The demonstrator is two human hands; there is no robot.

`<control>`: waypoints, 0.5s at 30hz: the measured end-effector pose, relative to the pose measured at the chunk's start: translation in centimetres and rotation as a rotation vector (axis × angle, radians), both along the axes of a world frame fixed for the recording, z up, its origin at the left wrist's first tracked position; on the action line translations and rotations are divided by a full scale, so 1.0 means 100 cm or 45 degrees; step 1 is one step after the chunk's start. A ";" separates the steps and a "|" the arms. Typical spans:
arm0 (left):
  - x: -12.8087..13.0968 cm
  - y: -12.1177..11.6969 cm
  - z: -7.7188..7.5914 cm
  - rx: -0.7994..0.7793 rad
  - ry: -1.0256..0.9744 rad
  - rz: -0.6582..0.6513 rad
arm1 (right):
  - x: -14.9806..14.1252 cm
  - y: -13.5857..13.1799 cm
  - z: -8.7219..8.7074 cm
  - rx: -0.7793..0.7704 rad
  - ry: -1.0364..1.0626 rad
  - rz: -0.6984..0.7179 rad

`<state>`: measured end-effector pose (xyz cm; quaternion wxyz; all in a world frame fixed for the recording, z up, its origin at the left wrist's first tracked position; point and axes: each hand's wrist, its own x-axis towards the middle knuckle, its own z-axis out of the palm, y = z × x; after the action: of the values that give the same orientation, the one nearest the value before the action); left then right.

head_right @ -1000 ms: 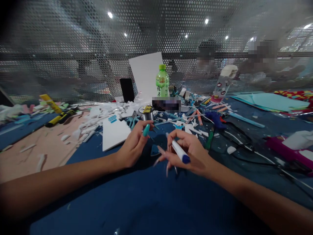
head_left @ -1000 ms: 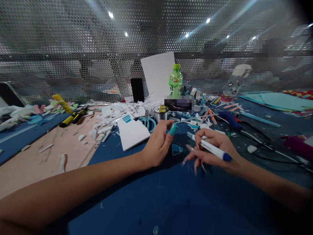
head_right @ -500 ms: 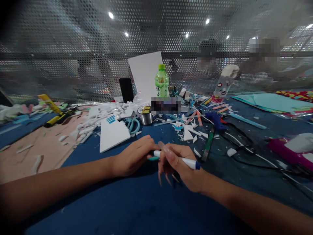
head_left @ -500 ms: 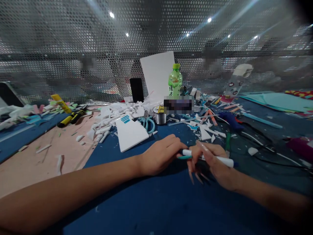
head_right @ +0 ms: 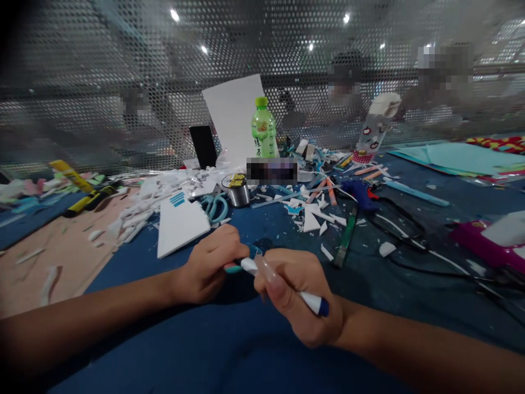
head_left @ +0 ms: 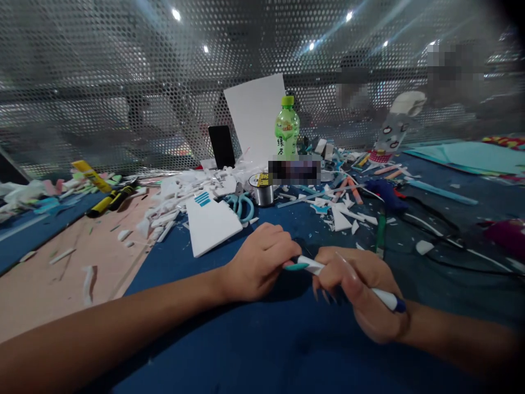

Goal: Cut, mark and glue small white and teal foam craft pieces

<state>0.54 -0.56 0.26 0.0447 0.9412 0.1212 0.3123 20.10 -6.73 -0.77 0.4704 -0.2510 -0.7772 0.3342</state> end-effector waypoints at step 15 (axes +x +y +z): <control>-0.012 0.010 -0.007 -0.247 -0.409 0.533 | 0.025 0.020 -0.005 -0.105 0.331 -0.307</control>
<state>-0.62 0.46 -0.49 0.0879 0.8254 0.3339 0.4467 22.61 -4.75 -1.27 0.5929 -0.3161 -0.6598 0.3366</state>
